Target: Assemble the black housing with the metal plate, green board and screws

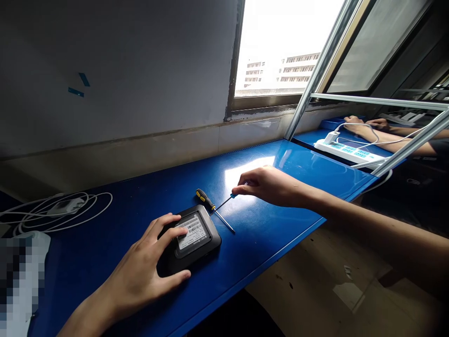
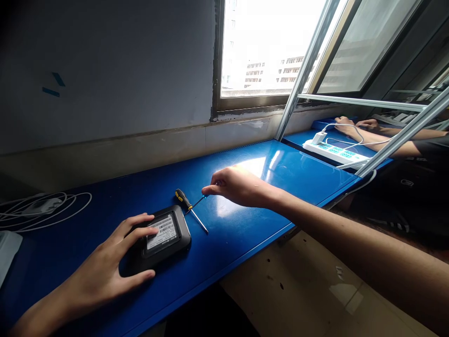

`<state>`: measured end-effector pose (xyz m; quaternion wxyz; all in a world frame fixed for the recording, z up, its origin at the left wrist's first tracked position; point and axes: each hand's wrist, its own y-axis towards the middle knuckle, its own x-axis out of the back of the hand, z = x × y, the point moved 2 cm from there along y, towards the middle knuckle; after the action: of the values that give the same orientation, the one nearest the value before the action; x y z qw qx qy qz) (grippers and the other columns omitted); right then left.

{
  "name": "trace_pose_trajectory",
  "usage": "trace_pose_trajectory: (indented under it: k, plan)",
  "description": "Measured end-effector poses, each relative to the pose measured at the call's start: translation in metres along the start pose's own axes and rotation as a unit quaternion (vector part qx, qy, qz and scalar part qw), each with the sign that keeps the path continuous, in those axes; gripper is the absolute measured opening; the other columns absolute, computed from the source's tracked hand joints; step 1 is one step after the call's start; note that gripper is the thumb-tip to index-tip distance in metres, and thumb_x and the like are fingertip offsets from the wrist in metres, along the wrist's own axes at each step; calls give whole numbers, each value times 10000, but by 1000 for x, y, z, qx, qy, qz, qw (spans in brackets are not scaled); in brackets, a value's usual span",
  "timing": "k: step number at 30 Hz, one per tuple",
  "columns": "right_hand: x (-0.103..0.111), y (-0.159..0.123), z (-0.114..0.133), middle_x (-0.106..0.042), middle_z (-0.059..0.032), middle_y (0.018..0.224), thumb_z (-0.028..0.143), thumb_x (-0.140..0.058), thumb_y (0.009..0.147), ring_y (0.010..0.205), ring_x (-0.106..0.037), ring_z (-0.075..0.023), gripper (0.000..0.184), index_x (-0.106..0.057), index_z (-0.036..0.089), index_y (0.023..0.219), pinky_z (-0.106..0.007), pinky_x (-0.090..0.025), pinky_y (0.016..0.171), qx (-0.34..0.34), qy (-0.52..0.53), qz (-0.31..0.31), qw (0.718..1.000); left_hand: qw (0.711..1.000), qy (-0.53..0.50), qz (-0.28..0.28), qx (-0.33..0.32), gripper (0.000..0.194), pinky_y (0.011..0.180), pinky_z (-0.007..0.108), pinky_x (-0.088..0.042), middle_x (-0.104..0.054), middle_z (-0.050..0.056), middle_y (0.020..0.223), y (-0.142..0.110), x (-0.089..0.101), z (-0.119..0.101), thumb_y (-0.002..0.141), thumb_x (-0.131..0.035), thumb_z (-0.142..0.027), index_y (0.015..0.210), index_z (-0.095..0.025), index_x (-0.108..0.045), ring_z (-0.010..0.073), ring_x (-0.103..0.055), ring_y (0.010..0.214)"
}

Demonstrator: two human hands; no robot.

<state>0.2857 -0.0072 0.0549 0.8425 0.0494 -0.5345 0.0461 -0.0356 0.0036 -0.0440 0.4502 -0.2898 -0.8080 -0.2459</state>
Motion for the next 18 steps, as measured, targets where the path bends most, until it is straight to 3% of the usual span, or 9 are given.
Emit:
trace_pose_trajectory:
  k: [13, 18]
  plan:
    - [-1, 3, 3, -682, -14, 680, 711, -596, 888, 559, -488, -118, 531, -810, 225, 866, -264, -318, 502, -13, 21, 26, 999, 1000, 8, -9, -13, 558, 1016, 544, -601, -421, 44, 1574, 1, 0, -2, 855, -758, -462, 1356, -393, -520, 396, -463, 1439]
    - [3, 16, 15, -662, 10, 665, 657, -636, 896, 539, -487, -98, 484, -769, 195, 841, -260, -327, 527, 3, 15, 66, 998, 1000, 13, -11, -13, 565, 964, 520, -632, -422, 44, 1573, -1, -3, 3, 854, -749, -488, 1364, -395, -526, 396, -504, 1405]
